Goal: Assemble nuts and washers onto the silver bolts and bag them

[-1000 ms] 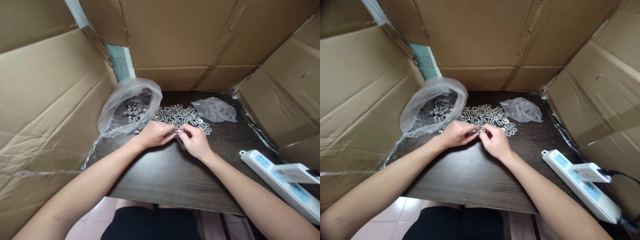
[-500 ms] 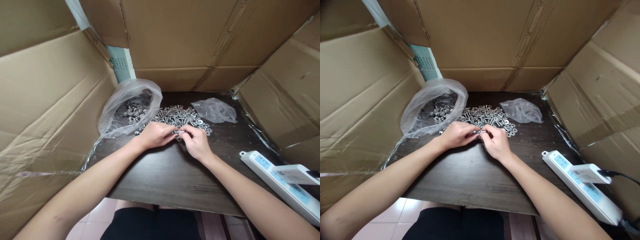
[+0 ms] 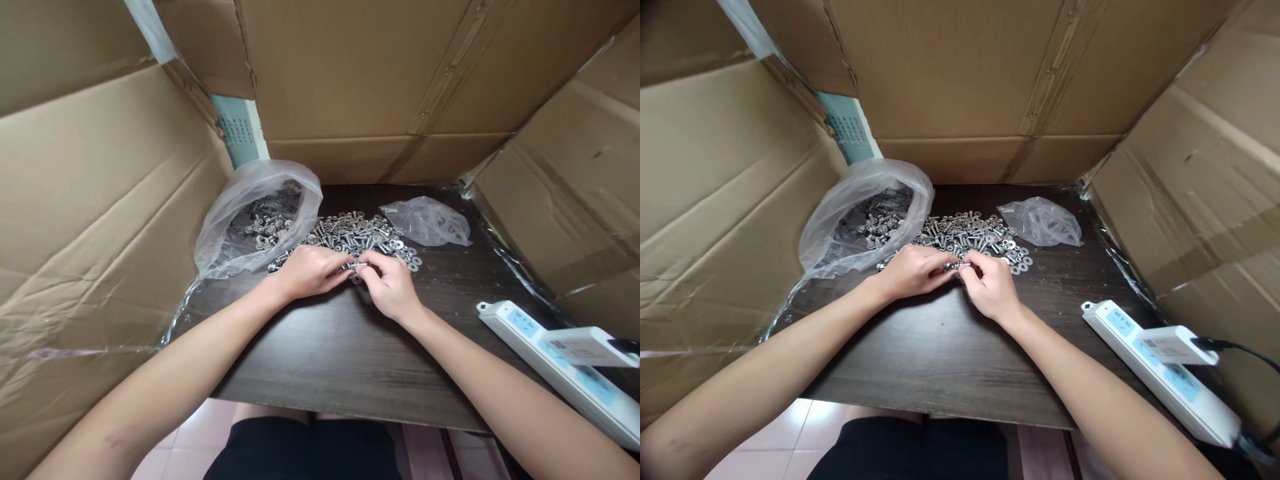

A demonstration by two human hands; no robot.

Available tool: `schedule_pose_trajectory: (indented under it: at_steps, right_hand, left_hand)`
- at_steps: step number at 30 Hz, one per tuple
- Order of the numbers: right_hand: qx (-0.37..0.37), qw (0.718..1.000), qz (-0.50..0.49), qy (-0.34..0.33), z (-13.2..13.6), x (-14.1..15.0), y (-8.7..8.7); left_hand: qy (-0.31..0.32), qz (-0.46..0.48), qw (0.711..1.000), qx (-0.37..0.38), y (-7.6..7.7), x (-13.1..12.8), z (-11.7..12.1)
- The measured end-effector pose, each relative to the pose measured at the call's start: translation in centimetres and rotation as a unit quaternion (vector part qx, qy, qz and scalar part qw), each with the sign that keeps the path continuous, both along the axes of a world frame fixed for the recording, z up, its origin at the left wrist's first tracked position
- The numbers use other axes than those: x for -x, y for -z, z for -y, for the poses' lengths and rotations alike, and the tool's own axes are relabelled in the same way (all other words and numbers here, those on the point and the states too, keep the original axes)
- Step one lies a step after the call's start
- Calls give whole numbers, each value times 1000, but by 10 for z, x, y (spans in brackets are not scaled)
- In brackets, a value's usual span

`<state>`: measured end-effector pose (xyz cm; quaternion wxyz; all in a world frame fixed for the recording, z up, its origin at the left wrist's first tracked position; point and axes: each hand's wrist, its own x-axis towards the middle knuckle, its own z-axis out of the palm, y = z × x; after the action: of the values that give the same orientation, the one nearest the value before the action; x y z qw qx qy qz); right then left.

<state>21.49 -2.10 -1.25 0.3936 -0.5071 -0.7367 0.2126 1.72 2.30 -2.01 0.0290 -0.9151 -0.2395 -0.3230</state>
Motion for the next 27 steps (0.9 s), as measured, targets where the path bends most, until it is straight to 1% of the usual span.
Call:
schedule_pose_trajectory:
  at_steps: [11,20,27]
  right_hand:
    - [14,1000,3,-15,1,2,-3]
    - [23,1000,9,-18,0,-1,0]
    - [10,1000,18,-8,0,0,0]
  left_hand:
    - [-7,-17,1000,20,-3,2,-1]
    - [-10,-13,1000,20,-1,1,1]
    - [-2,-15,1000,7,-2,1,0]
